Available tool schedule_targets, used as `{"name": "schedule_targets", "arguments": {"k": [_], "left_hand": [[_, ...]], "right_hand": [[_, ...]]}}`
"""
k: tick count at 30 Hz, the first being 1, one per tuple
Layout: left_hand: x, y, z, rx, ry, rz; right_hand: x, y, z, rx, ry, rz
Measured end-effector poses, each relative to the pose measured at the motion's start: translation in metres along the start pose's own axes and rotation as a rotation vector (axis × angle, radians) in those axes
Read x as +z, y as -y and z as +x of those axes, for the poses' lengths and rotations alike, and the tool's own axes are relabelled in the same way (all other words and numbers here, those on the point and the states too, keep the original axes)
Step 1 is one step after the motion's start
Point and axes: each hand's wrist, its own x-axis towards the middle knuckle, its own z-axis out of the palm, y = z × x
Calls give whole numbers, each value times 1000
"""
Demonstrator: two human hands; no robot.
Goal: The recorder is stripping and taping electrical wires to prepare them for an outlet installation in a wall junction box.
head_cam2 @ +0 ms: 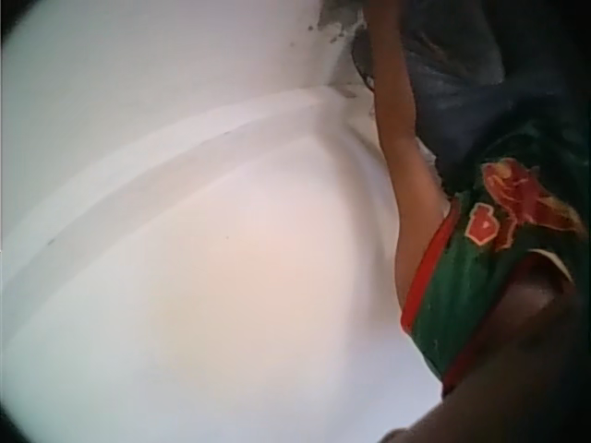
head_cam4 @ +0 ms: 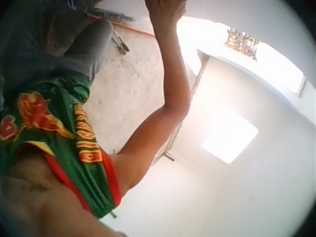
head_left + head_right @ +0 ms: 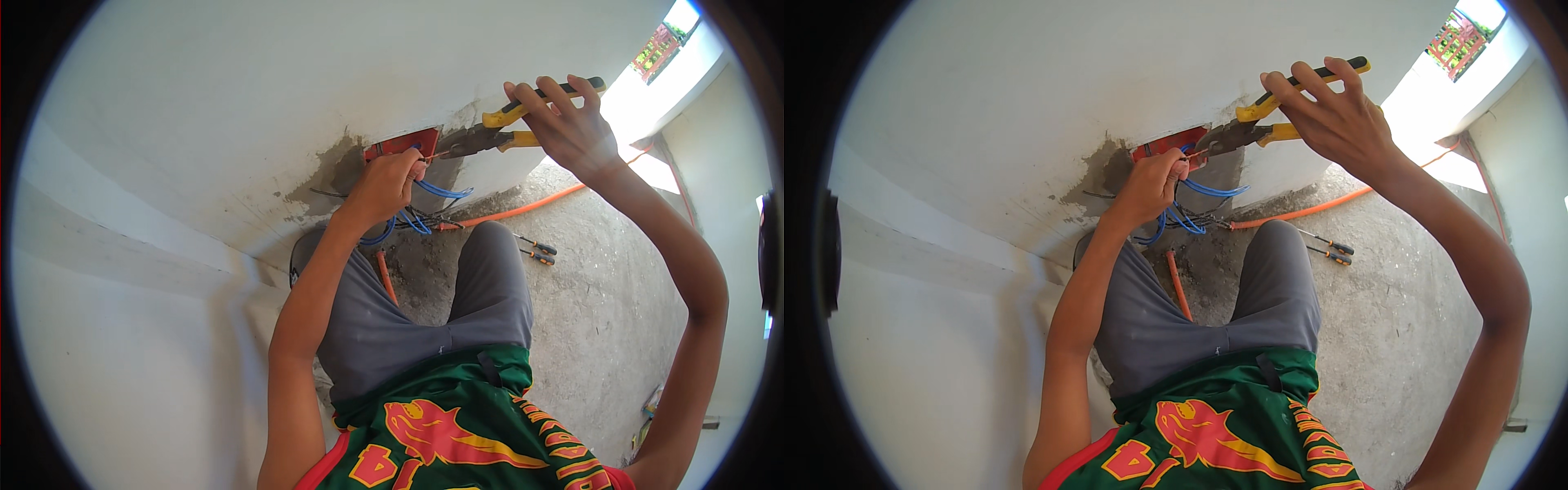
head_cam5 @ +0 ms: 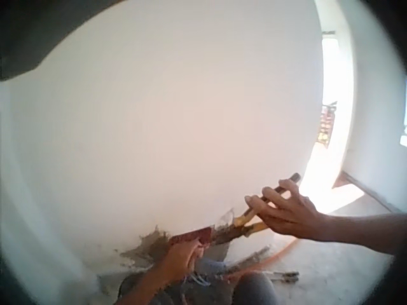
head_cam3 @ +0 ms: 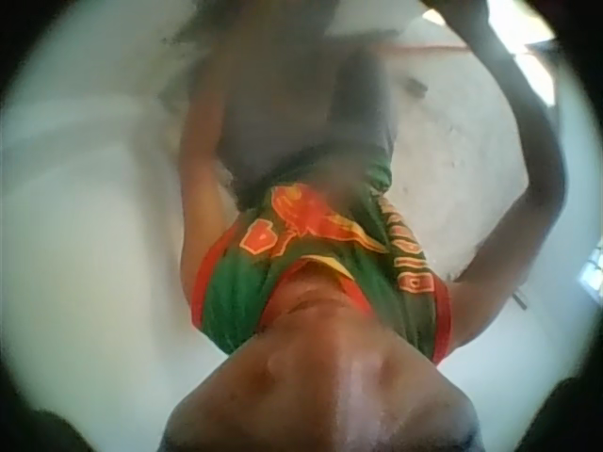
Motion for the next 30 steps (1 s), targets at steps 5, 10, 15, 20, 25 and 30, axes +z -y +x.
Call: {"name": "schedule_targets", "arguments": {"k": [5,10,15,20,25,30], "left_hand": [[-2,-1,0,-6,11,-2],[-3,1,1,2,22,-9],[-2,9,-2,25,36,3],[-5,26,-10,561,14,394],[9,32,-8,537,-88,360],[15,-7,8,115,-262,20]], "right_hand": [[-2,-2,2,-16,4,-14],[-5,-4,3,-34,39,-42],[-20,-3,-3,-81,215,150],[-57,47,-33,139,1015,1085],[-79,103,-87,932,1407,3058],[-83,104,-88,758,845,2773]]}}
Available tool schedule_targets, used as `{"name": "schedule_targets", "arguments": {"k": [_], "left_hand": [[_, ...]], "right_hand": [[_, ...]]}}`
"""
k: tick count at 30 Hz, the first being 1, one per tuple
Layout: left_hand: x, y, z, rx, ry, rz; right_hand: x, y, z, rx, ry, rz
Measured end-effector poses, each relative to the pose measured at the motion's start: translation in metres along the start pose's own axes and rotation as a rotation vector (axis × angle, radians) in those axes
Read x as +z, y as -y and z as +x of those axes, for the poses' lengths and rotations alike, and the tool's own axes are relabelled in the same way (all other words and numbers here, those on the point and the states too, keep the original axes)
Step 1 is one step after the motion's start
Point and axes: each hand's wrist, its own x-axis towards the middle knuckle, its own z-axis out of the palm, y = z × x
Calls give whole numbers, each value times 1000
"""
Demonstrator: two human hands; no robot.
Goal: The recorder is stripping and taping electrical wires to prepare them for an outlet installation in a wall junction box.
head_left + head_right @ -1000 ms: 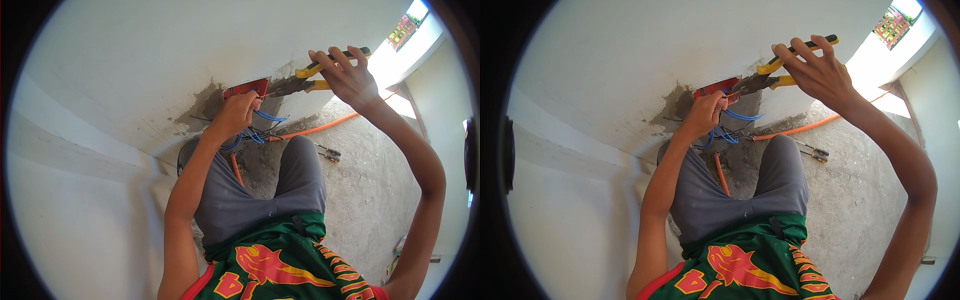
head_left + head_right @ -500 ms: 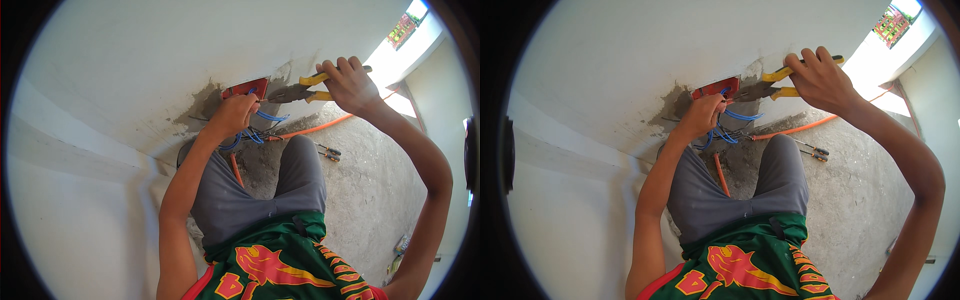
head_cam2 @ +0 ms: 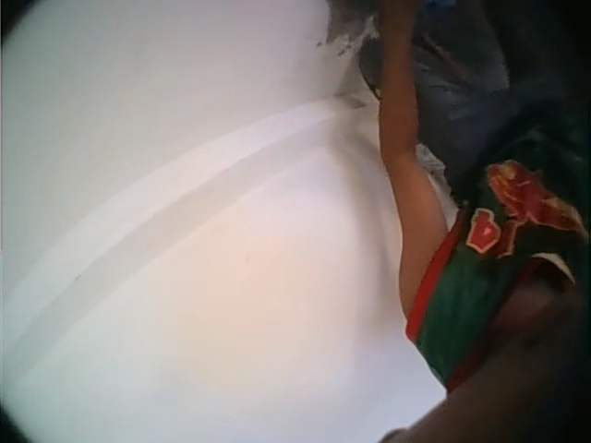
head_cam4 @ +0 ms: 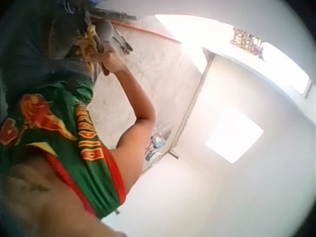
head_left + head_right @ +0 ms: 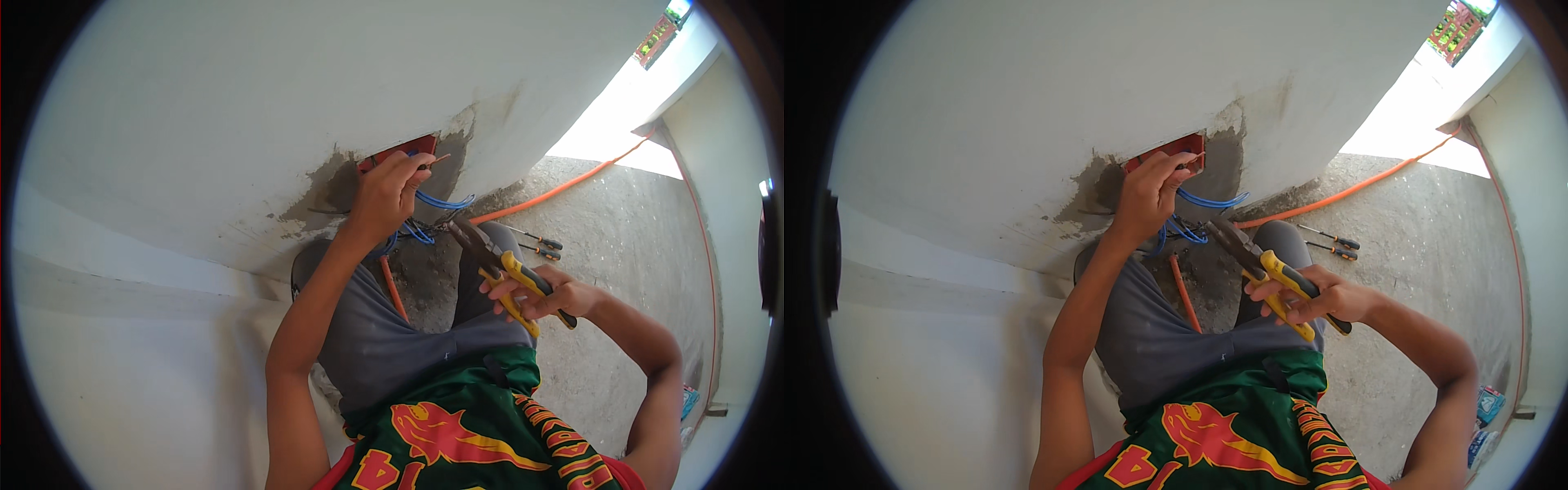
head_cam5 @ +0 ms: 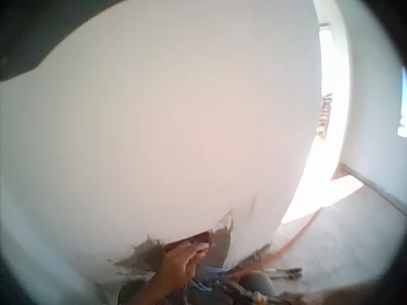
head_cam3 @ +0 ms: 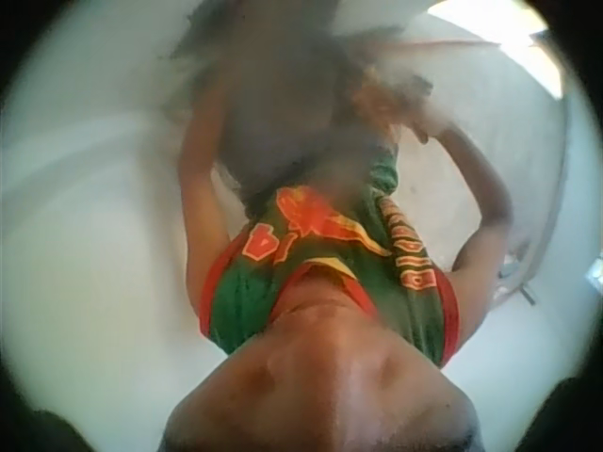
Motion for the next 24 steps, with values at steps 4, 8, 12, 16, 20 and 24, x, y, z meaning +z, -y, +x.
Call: {"name": "schedule_targets", "arguments": {"k": [4,8,12,16,20,24], "left_hand": [[6,-4,14,-244,30,-176],[12,-3,19,-392,71,-274],[13,-5,20,-479,70,-341],[12,-7,20,-475,54,-359],[12,-6,18,-454,56,-375],[10,-5,16,-465,58,-358]], "right_hand": [[-7,11,5,30,-389,-300],[-25,18,23,-309,-717,-864],[-33,27,37,-310,-801,-975],[-45,17,47,-267,-779,-982],[-51,9,53,-360,-732,-1035],[-47,9,59,-317,-679,-984]]}}
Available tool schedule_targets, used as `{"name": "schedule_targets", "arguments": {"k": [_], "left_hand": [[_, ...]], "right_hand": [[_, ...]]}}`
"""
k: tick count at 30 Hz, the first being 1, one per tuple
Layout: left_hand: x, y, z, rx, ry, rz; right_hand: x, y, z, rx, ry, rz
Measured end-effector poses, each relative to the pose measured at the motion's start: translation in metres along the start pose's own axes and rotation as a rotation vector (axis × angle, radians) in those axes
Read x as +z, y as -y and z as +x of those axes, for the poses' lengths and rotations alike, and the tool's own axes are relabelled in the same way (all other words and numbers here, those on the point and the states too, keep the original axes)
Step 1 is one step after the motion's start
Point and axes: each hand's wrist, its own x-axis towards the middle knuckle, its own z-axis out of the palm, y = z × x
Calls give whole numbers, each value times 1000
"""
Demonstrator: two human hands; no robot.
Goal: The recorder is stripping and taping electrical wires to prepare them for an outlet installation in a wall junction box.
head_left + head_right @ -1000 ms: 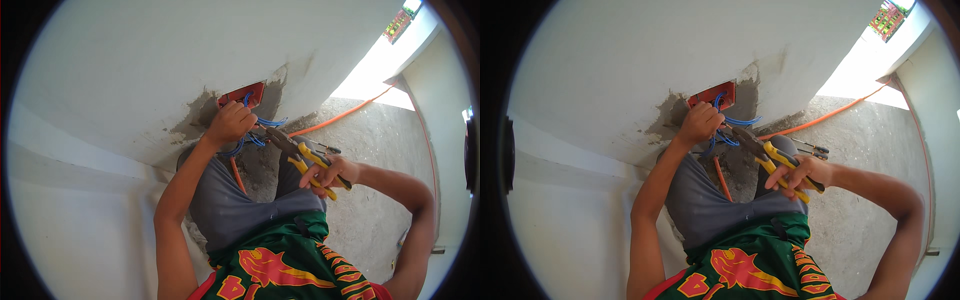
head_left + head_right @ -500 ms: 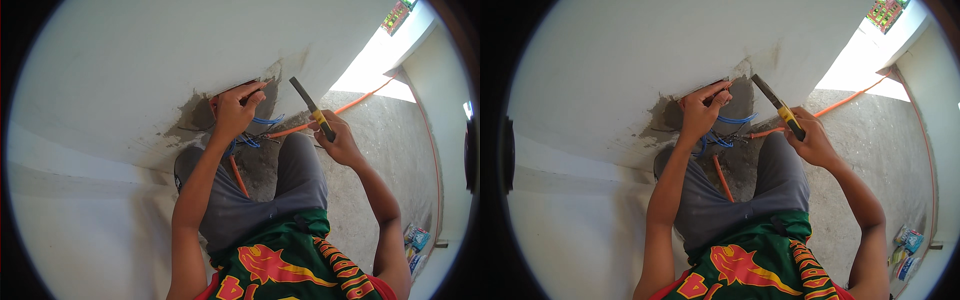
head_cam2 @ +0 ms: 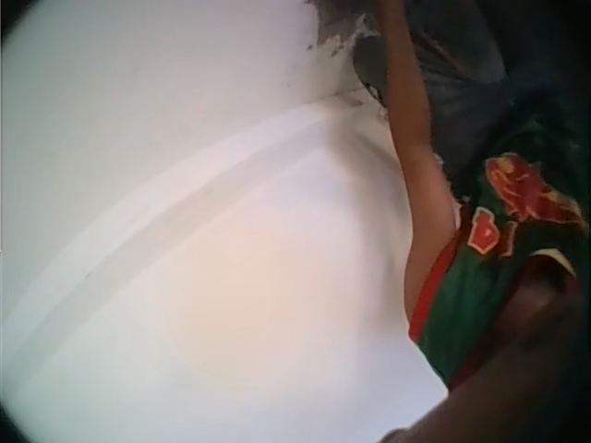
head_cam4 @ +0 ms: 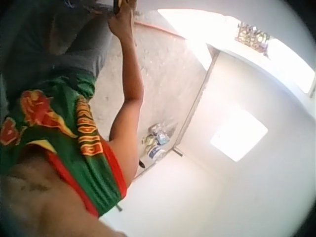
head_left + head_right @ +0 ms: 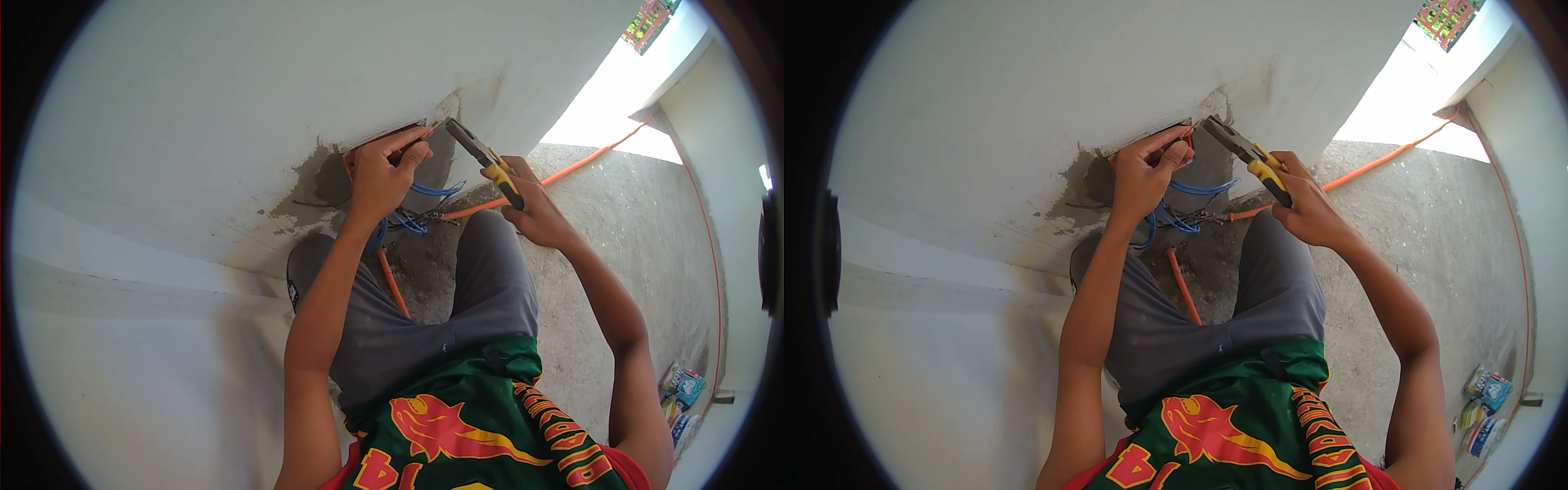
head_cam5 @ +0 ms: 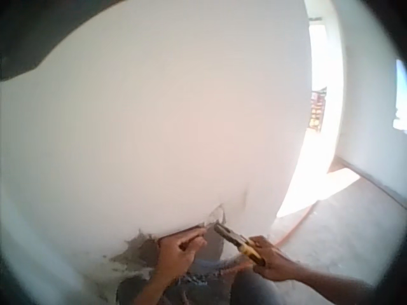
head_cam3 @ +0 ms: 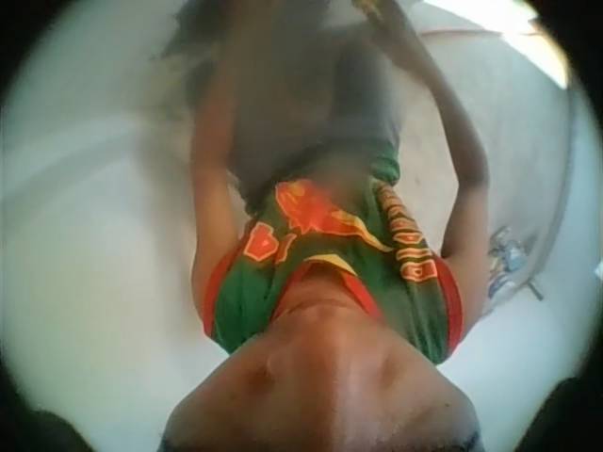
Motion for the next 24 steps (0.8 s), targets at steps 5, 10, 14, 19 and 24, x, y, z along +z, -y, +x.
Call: {"name": "schedule_targets", "arguments": {"k": [5,10,14,19,24], "left_hand": [[2,0,1,-30,-4,-3],[2,-1,1,-41,-8,-3],[4,-2,1,-21,-17,6],[4,-1,2,-33,-21,-6],[5,-1,2,-57,-24,16]], "right_hand": [[9,2,3,20,21,83],[13,2,7,-8,3,81],[15,2,9,-23,-6,64],[16,-1,10,-35,-12,42],[15,1,11,3,5,32]]}}
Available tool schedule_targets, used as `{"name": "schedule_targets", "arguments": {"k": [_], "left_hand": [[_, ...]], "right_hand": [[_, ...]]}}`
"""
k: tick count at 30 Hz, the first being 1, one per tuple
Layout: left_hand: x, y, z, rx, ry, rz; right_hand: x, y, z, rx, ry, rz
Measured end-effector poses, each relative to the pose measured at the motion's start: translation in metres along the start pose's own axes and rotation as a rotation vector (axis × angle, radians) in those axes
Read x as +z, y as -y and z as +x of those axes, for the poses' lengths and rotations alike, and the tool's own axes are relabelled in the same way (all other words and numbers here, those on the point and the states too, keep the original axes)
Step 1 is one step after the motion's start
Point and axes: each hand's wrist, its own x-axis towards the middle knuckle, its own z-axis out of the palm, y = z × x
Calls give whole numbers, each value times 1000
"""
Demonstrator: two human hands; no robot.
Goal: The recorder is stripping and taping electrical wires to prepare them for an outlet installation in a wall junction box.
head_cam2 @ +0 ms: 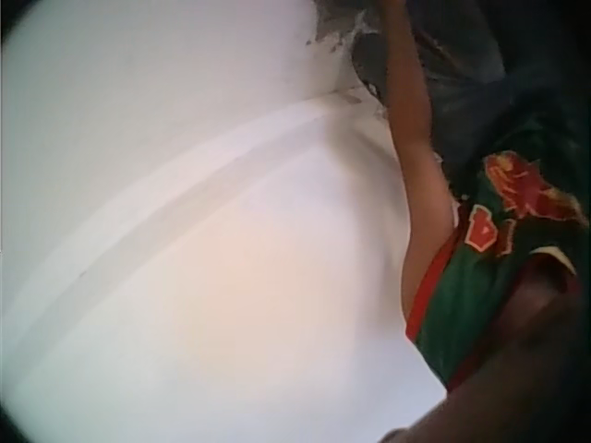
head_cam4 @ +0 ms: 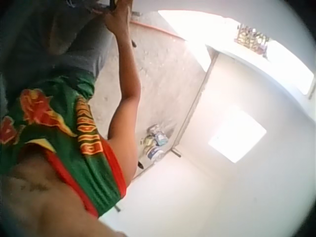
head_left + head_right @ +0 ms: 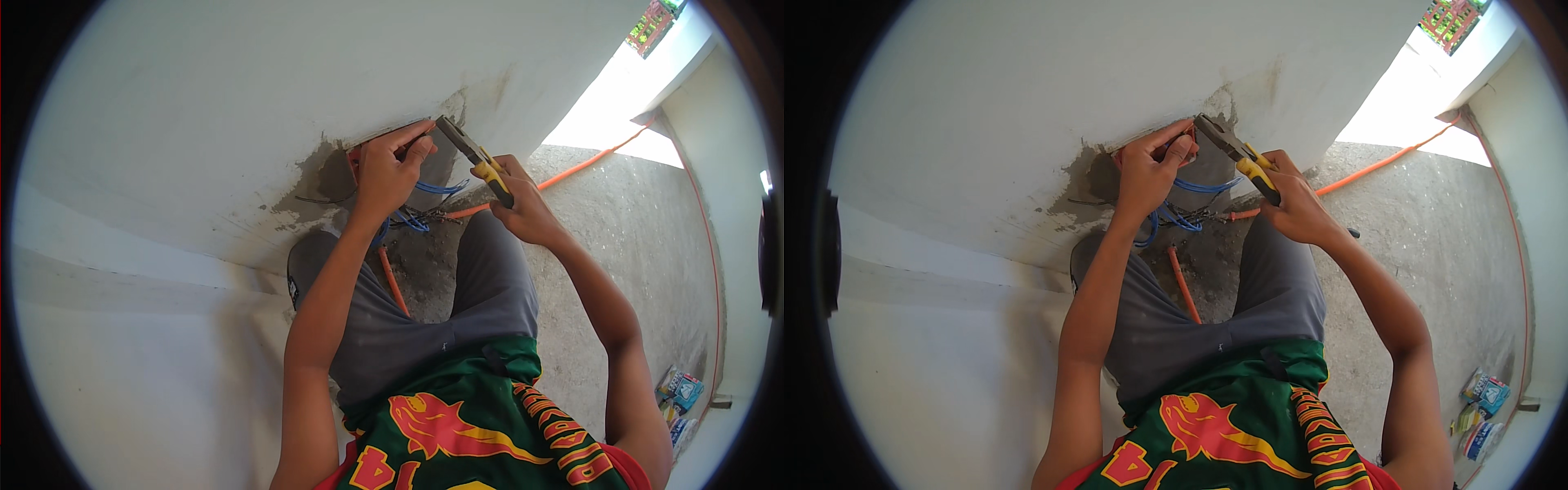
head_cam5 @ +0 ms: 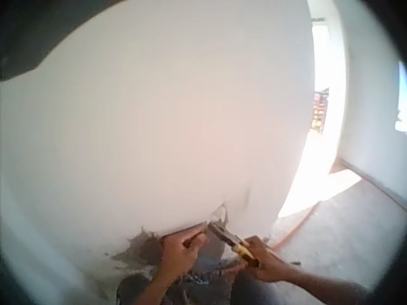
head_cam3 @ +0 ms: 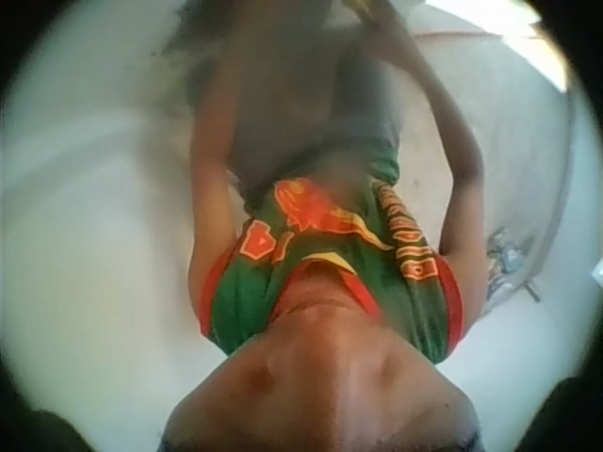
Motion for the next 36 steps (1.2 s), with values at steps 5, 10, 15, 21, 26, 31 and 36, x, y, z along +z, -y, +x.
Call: {"name": "schedule_targets", "arguments": {"k": [5,10,15,21,26,31,36], "left_hand": [[1,0,1,2,-13,-9],[1,1,0,0,-10,1],[0,3,-1,-8,-17,24],[1,0,-1,-11,-7,18],[3,-12,-3,-32,-6,272],[-3,-3,-5,-48,-62,58],[-4,-2,-8,-32,0,-90]], "right_hand": [[0,-1,2,-47,-28,32],[-1,2,2,-8,5,23],[-2,11,4,38,8,19],[0,7,8,98,26,-98],[21,4,15,158,-199,-730],[14,3,9,-97,-374,-703],[-24,5,-20,194,209,274]]}}
